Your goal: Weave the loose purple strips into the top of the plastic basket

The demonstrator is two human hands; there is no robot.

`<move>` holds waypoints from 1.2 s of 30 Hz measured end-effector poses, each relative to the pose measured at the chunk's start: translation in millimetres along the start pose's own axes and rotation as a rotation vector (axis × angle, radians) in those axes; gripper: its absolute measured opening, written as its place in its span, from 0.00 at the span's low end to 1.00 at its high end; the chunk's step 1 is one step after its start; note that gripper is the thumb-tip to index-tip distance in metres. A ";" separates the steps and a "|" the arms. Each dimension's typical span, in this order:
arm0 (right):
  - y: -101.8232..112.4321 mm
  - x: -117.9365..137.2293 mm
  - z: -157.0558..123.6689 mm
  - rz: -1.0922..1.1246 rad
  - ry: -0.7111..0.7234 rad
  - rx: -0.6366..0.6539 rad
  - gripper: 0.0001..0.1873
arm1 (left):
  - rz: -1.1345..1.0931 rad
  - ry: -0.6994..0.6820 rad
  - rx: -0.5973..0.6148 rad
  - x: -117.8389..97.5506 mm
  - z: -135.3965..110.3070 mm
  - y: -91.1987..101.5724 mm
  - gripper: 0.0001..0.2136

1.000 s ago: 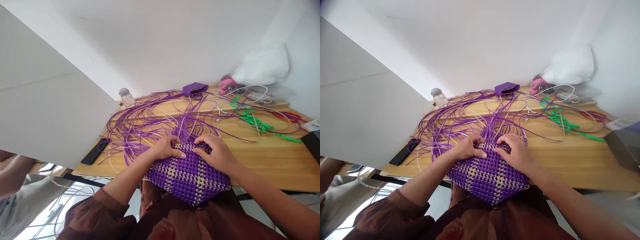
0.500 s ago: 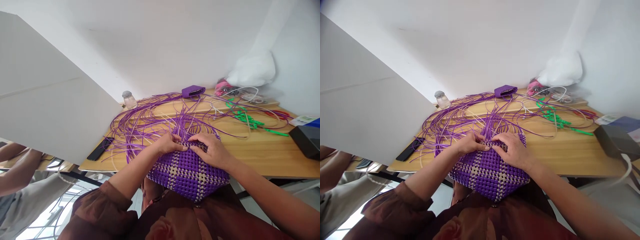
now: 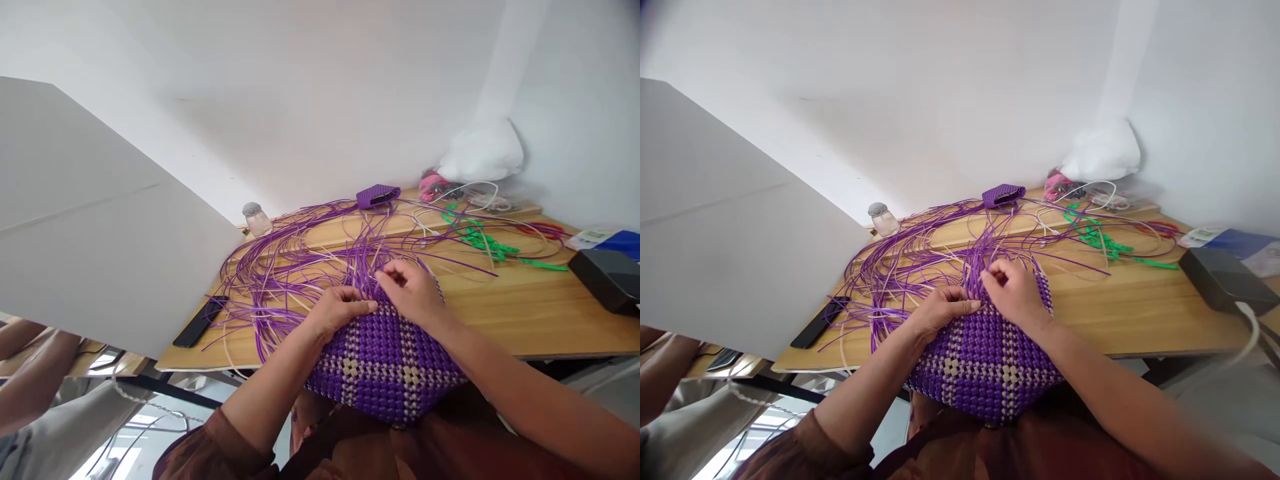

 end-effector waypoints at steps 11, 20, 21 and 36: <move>4.0 -2.2 -6.4 -0.067 0.128 0.079 0.07 | 0.390 -0.380 -0.042 -34.5 1.9 -2.9 0.10; 8.1 23.9 -36.1 0.031 0.366 -0.115 0.15 | 0.523 -0.555 -0.061 -51.6 -17.1 2.7 0.07; 8.7 26.4 -37.4 0.019 0.382 -0.120 0.16 | 0.474 -0.528 -0.043 -49.4 -18.7 2.7 0.08; 35.8 69.5 -26.6 -0.140 0.485 0.114 0.08 | 0.248 -0.324 0.010 -35.3 -36.2 0.4 0.14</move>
Point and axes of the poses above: each hand's wrist, its own z-axis towards the middle knuckle, its own y-axis out of the back of the hand, x = y × z, the point moved 9 cm from there along z, towards the middle knuckle, and after that the axes turned 4 degrees about -x, right-handed, at the moved point
